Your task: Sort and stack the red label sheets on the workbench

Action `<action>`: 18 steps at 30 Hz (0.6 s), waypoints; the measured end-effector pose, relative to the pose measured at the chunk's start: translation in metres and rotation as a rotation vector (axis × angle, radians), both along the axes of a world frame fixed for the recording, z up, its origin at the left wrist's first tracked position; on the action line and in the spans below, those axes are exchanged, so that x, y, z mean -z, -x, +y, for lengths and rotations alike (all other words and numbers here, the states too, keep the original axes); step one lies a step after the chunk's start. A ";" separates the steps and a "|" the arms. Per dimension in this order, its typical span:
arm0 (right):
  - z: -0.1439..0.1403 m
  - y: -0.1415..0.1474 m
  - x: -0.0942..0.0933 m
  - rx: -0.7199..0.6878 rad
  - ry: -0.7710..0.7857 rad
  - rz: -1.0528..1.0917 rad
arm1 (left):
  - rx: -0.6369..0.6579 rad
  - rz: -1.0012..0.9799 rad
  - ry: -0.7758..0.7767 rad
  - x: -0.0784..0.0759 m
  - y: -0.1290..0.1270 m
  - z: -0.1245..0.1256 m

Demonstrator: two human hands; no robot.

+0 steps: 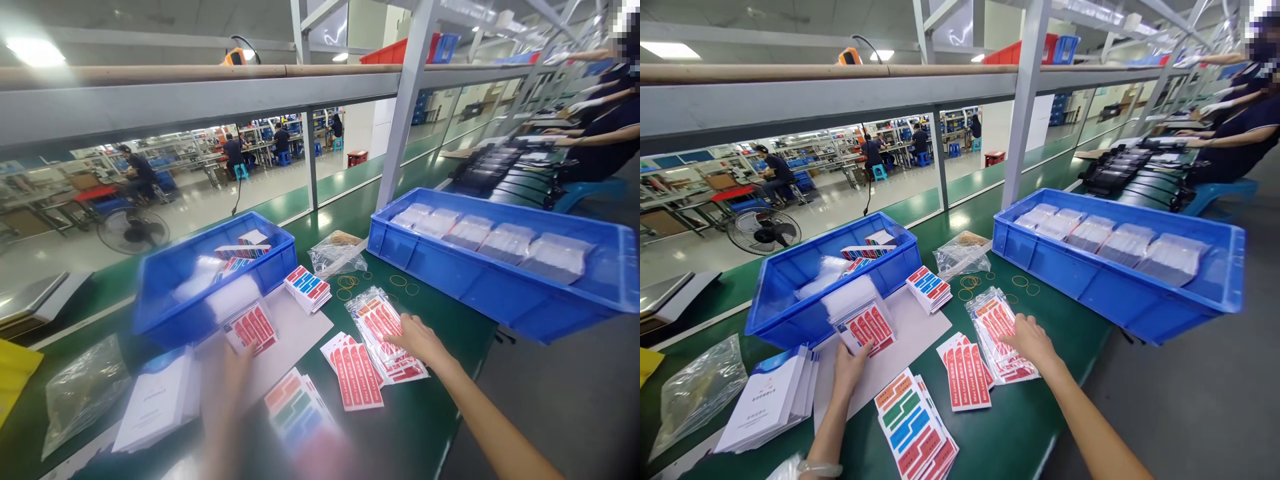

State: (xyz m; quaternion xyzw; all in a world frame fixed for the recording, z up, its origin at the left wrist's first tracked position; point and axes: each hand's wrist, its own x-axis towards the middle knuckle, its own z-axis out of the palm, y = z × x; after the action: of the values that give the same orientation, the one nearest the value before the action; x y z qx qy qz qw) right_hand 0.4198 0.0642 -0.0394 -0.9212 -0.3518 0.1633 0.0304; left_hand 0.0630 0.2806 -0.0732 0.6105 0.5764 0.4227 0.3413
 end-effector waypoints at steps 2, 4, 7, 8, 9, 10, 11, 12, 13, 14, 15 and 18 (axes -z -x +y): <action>0.001 0.000 0.001 0.015 0.006 0.018 | 0.021 0.006 0.015 -0.001 0.000 -0.001; 0.002 -0.002 0.002 0.021 0.000 0.038 | 0.026 0.010 0.024 -0.003 0.000 -0.002; 0.003 -0.006 0.004 0.016 -0.031 0.085 | 0.037 0.000 0.027 -0.004 0.000 -0.002; 0.003 -0.007 0.004 0.013 -0.049 0.105 | 0.043 -0.004 0.025 -0.004 0.000 -0.002; 0.003 -0.007 0.004 0.012 -0.074 0.127 | 0.045 -0.009 0.023 -0.004 0.000 -0.002; 0.003 -0.007 0.005 0.012 -0.107 0.149 | 0.043 -0.012 0.020 -0.004 0.001 -0.003; 0.003 -0.006 0.006 0.014 -0.148 0.173 | 0.040 -0.015 0.017 -0.003 0.001 -0.003; 0.002 -0.004 0.006 0.016 -0.196 0.203 | 0.037 -0.019 0.014 -0.003 0.001 -0.003; 0.002 -0.001 0.007 0.018 -0.251 0.238 | 0.034 -0.021 0.011 -0.002 0.001 -0.003; 0.002 0.003 0.008 0.017 -0.309 0.281 | 0.031 -0.023 0.009 -0.001 0.002 -0.003; 0.001 0.006 0.008 0.015 -0.369 0.327 | 0.028 -0.024 0.007 0.000 0.002 -0.003; -0.002 0.011 -0.001 0.025 -0.555 0.419 | 0.038 -0.034 0.006 0.003 0.004 -0.001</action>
State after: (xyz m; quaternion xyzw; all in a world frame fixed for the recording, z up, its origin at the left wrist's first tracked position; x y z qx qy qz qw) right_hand 0.4084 0.0622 -0.0384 -0.8286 -0.3576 0.2463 0.3535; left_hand 0.0590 0.2794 -0.0763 0.6131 0.5600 0.4246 0.3608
